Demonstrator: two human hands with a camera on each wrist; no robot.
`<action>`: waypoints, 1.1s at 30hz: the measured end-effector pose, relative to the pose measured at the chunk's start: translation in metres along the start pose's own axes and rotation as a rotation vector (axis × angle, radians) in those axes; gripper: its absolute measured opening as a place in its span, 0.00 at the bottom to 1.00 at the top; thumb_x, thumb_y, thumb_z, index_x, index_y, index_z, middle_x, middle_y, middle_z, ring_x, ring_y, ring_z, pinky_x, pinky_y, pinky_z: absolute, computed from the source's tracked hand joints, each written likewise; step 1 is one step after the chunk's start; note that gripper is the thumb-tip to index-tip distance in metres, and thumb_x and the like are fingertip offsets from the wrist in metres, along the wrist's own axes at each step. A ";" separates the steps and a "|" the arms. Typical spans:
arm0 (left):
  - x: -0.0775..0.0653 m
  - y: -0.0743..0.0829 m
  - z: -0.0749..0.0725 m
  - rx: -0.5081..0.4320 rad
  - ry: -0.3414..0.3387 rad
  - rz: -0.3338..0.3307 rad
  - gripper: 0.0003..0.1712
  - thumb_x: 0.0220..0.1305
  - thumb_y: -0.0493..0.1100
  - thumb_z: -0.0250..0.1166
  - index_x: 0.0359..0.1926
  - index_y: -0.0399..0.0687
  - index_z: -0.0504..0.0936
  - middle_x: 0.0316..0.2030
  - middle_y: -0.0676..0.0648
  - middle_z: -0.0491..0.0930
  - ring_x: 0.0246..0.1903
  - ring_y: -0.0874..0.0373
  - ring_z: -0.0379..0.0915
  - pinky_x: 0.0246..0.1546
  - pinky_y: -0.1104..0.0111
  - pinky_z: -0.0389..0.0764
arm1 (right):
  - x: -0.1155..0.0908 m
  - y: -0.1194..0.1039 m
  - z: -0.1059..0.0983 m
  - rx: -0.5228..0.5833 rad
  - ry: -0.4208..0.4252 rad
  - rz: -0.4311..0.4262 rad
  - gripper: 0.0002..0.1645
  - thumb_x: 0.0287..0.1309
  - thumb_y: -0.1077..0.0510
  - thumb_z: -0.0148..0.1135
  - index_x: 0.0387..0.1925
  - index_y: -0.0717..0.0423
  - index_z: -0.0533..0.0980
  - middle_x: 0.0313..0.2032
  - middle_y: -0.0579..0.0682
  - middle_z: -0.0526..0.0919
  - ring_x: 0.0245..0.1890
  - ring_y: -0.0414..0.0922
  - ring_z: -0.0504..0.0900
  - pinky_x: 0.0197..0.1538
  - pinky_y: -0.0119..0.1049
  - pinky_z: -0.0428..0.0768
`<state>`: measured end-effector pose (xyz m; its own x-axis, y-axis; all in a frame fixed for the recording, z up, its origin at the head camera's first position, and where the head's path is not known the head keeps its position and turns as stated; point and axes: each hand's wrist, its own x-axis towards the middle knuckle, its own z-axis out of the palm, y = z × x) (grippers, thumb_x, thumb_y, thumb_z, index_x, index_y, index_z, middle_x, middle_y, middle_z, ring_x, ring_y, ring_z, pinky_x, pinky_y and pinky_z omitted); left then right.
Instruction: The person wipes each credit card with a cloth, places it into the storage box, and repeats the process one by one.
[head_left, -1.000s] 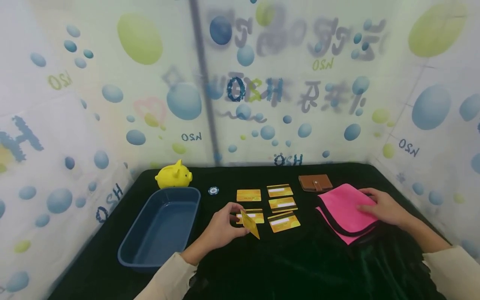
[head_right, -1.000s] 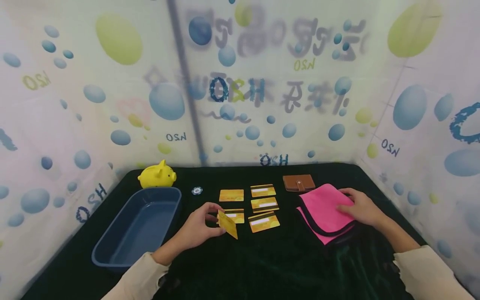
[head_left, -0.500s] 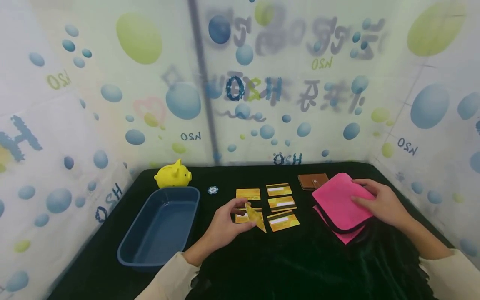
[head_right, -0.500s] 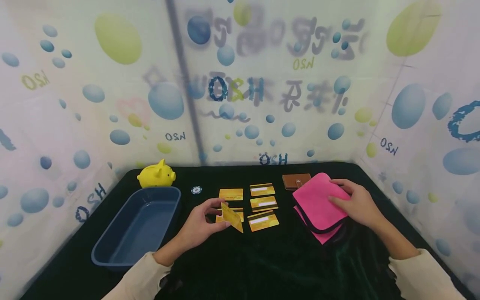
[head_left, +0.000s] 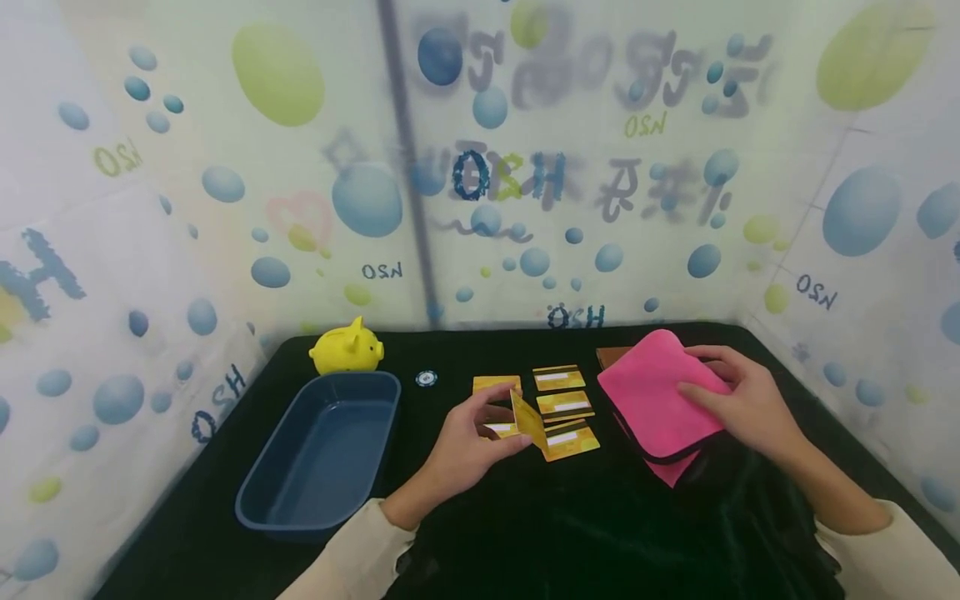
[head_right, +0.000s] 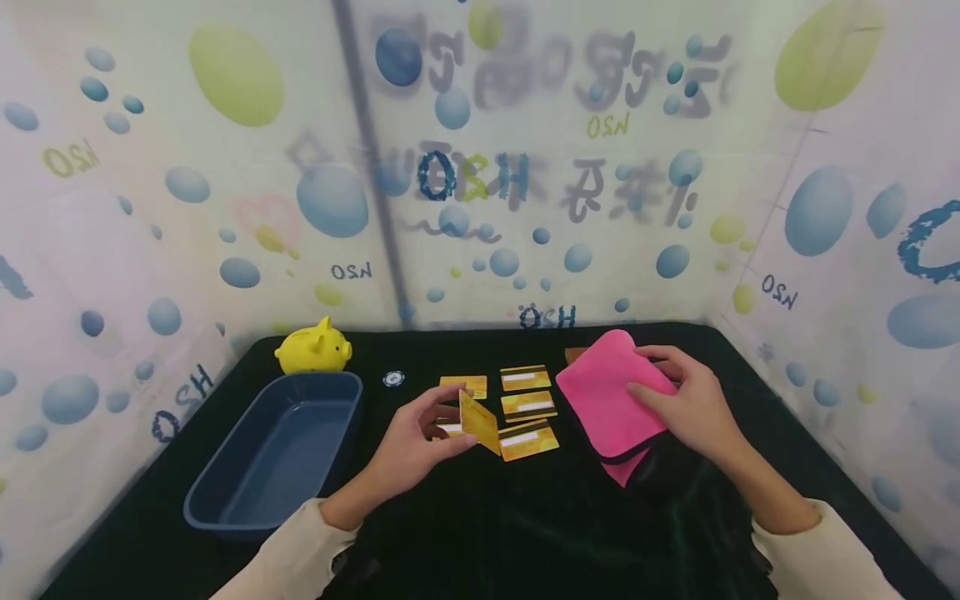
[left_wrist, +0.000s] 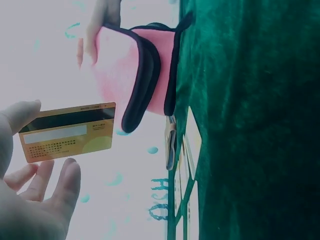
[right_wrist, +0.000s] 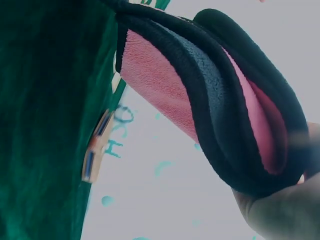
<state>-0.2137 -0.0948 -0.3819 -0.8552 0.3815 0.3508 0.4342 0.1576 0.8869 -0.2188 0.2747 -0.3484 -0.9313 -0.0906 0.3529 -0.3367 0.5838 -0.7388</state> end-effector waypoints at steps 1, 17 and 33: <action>0.001 0.001 0.001 -0.011 -0.001 0.007 0.35 0.61 0.40 0.71 0.68 0.49 0.69 0.60 0.46 0.75 0.52 0.49 0.79 0.46 0.63 0.83 | 0.000 -0.003 0.002 0.010 0.003 -0.003 0.29 0.64 0.53 0.66 0.63 0.55 0.69 0.45 0.64 0.82 0.28 0.42 0.85 0.31 0.35 0.85; 0.010 0.016 0.014 -0.110 -0.034 0.044 0.32 0.62 0.38 0.71 0.65 0.49 0.70 0.60 0.43 0.73 0.55 0.51 0.78 0.52 0.53 0.82 | -0.004 -0.038 0.023 0.146 -0.024 -0.060 0.26 0.64 0.56 0.66 0.62 0.54 0.72 0.41 0.41 0.83 0.28 0.48 0.87 0.32 0.39 0.87; 0.019 0.018 0.024 -0.202 -0.086 0.090 0.35 0.62 0.33 0.69 0.68 0.41 0.66 0.64 0.40 0.69 0.56 0.46 0.78 0.50 0.62 0.83 | -0.010 -0.077 0.046 0.314 -0.046 -0.219 0.25 0.63 0.67 0.63 0.61 0.57 0.73 0.46 0.41 0.82 0.34 0.47 0.87 0.35 0.39 0.87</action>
<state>-0.2160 -0.0631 -0.3665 -0.7847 0.4630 0.4122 0.4346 -0.0631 0.8984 -0.1898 0.1935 -0.3218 -0.8352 -0.2267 0.5010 -0.5482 0.2721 -0.7908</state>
